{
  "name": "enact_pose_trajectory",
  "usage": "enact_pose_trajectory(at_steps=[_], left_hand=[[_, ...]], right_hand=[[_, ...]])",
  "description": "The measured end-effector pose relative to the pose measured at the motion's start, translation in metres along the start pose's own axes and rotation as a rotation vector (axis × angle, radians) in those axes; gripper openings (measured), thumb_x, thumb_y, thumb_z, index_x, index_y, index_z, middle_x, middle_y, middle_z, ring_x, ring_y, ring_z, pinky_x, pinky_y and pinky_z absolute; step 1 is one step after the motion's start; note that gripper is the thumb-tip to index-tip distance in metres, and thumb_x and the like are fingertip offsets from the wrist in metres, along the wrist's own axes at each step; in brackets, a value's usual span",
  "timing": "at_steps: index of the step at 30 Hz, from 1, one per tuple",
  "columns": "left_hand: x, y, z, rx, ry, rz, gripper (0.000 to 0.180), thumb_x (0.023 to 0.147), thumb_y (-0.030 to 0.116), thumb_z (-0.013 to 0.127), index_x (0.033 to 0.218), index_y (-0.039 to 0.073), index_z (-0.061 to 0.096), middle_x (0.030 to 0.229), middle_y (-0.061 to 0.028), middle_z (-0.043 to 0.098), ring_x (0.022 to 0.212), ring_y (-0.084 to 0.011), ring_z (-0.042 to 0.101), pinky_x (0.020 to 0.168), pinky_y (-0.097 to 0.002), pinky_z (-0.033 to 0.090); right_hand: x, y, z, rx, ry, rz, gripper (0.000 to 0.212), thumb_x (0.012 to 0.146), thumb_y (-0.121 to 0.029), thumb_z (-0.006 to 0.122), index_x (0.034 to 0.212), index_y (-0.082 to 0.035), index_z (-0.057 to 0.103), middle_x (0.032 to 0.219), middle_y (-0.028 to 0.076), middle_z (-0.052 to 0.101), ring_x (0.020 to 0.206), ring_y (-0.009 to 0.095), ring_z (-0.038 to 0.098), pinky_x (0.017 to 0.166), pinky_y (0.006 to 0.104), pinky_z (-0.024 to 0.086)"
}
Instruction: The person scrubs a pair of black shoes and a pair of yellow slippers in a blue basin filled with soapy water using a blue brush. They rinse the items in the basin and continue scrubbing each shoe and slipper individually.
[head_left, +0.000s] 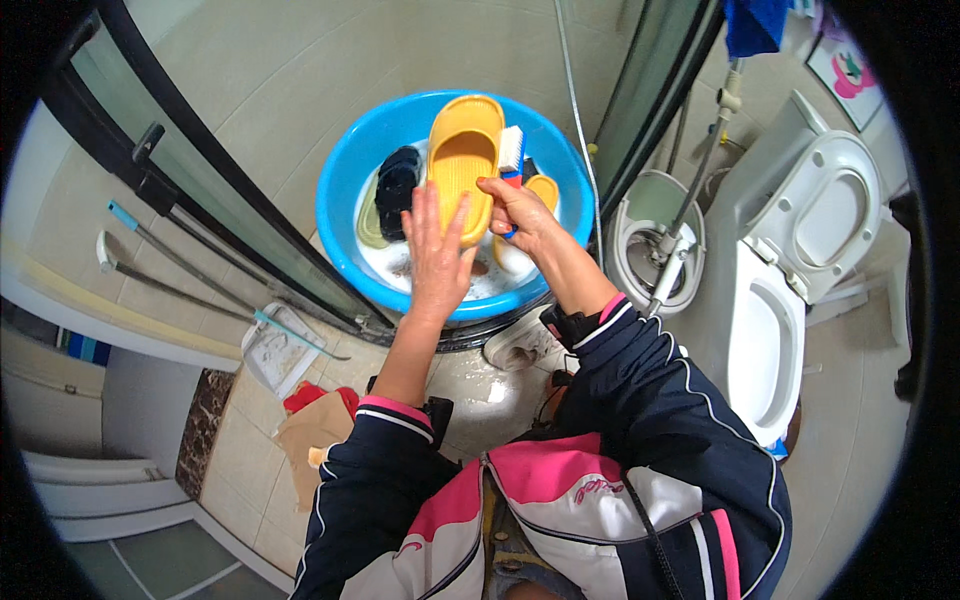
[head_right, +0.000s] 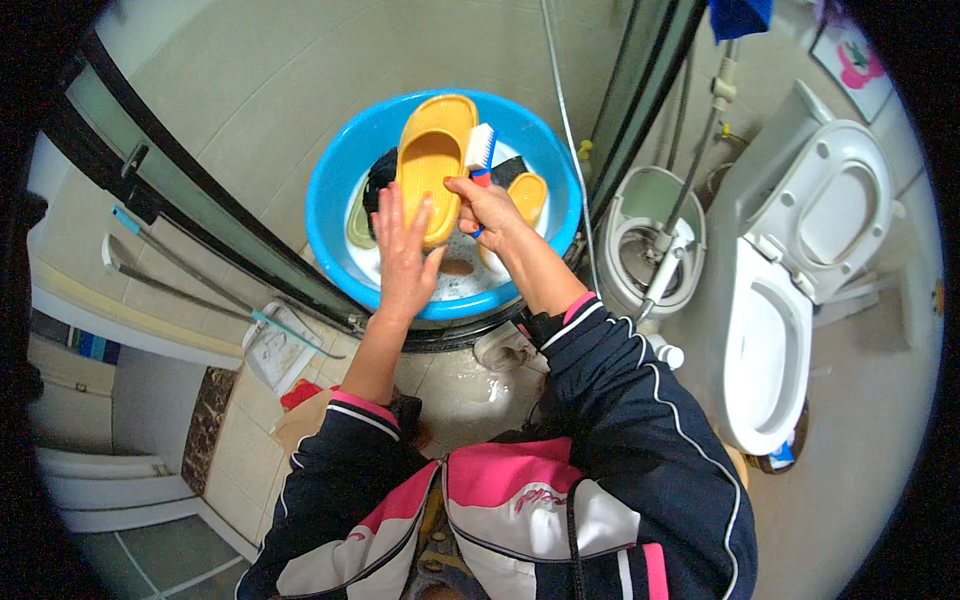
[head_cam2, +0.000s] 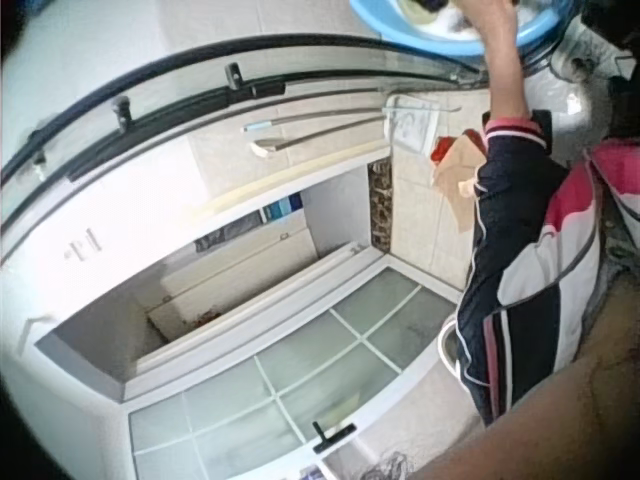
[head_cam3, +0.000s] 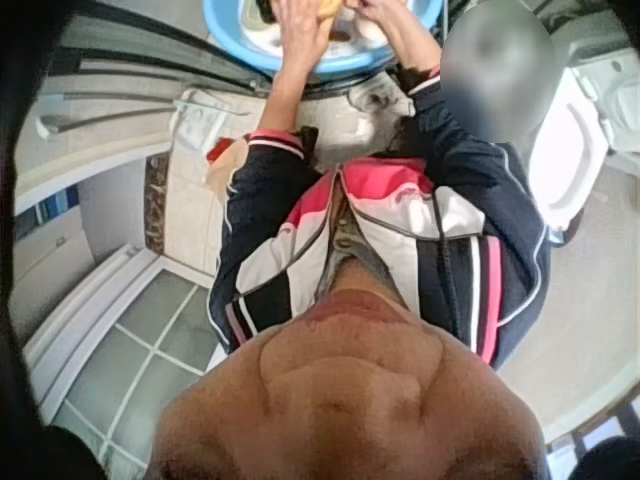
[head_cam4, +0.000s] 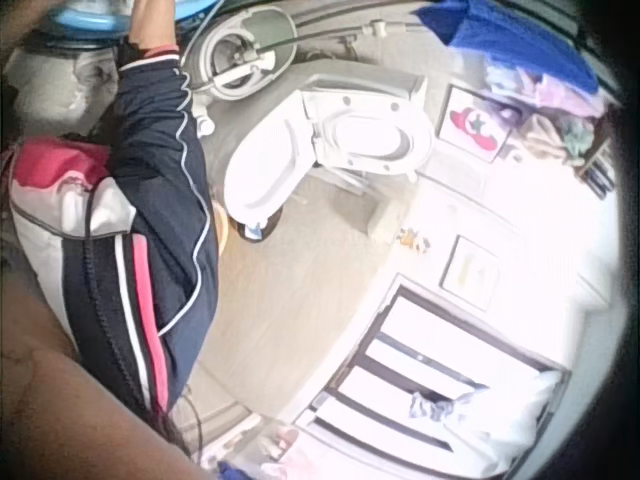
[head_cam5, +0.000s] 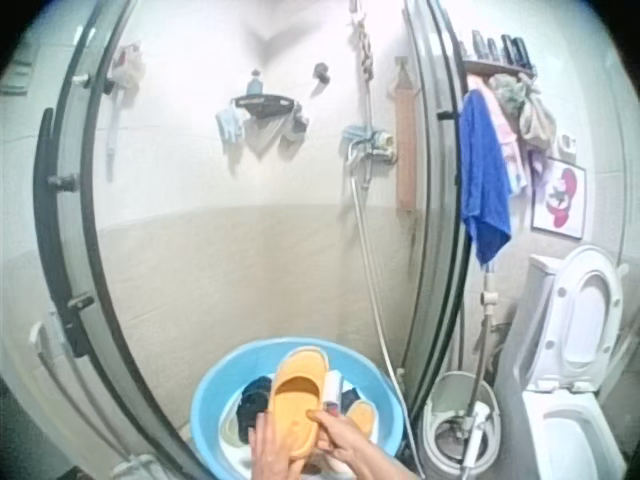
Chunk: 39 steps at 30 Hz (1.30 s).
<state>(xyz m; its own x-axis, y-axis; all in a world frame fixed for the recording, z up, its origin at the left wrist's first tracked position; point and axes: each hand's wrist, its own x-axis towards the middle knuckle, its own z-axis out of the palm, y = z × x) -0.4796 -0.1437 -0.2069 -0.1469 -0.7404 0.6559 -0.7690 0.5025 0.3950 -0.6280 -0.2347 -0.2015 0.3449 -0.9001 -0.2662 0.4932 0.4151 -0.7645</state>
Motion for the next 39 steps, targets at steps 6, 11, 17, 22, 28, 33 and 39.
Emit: enact_pose_trajectory(at_steps=[6,11,17,22,28,33,39], left_hand=[[-0.009,-0.016,-0.002,-0.077,0.031,-0.146,0.085,0.075,0.002,0.067,0.147,0.010,0.022,0.150,-0.0252,0.018,0.138,-0.0415,0.019,0.112,-0.0467,0.021],[-0.029,-0.033,0.019,-0.165,-0.137,-0.210,0.070,0.079,0.006,0.063,0.141,0.002,0.032,0.142,-0.0308,0.030,0.133,-0.0440,0.028,0.111,-0.0455,0.024],[-0.053,-0.052,0.020,-0.260,-0.262,-0.290,0.055,0.084,0.006,0.060,0.135,-0.001,0.041,0.133,-0.0242,0.047,0.123,-0.0365,0.046,0.102,-0.0391,0.037],[-0.066,-0.056,0.019,-0.276,-0.377,-0.378,0.053,0.087,0.007,0.058,0.137,0.003,0.041,0.130,-0.0236,0.051,0.116,-0.0323,0.054,0.095,-0.0366,0.043],[-0.078,-0.080,0.027,-0.261,-0.415,-0.394,0.051,0.087,0.009,0.058,0.136,0.003,0.043,0.126,-0.0234,0.055,0.111,-0.0312,0.058,0.092,-0.0374,0.045],[-0.082,-0.092,0.030,-0.277,-0.383,-0.405,0.049,0.086,0.012,0.060,0.133,0.004,0.046,0.116,-0.0222,0.061,0.105,-0.0322,0.060,0.090,-0.0384,0.046],[-0.070,-0.066,0.022,-0.175,-0.448,-0.448,0.049,0.085,0.013,0.062,0.132,0.007,0.049,0.112,-0.0215,0.062,0.100,-0.0341,0.061,0.087,-0.0398,0.047]], right_hand=[[-0.038,-0.045,-0.005,0.018,0.049,-0.126,0.013,0.090,-0.022,0.061,0.086,-0.012,0.054,0.053,-0.007,0.039,0.038,0.003,0.026,0.036,0.0208,0.021],[-0.089,-0.074,-0.066,0.186,0.186,-0.364,0.018,0.091,-0.026,0.059,0.081,-0.015,0.050,0.047,-0.007,0.031,0.035,0.006,0.022,0.035,0.0228,0.019],[-0.198,-0.097,-0.121,0.352,0.443,-0.847,0.014,0.090,-0.028,0.062,0.087,-0.017,0.054,0.056,-0.008,0.040,0.040,0.004,0.026,0.040,0.0215,0.022],[-0.344,-0.084,-0.190,0.233,0.798,-1.159,0.018,0.089,-0.031,0.064,0.094,-0.016,0.057,0.058,-0.008,0.041,0.041,0.004,0.027,0.040,0.0216,0.025],[-0.485,-0.008,-0.316,0.514,2.042,-1.108,0.039,0.072,-0.035,0.077,0.077,-0.001,0.059,0.065,0.007,0.057,0.047,0.019,0.052,0.042,0.0308,0.044],[-0.564,0.094,-0.396,0.615,2.568,-0.016,0.041,0.084,-0.042,0.061,0.088,-0.001,0.067,0.079,0.012,0.066,0.065,0.022,0.061,0.059,0.0368,0.049],[-0.596,0.111,-0.442,0.257,2.778,-0.390,0.029,0.085,-0.030,0.062,0.090,-0.002,0.069,0.085,0.015,0.068,0.071,0.022,0.062,0.064,0.0343,0.049]])
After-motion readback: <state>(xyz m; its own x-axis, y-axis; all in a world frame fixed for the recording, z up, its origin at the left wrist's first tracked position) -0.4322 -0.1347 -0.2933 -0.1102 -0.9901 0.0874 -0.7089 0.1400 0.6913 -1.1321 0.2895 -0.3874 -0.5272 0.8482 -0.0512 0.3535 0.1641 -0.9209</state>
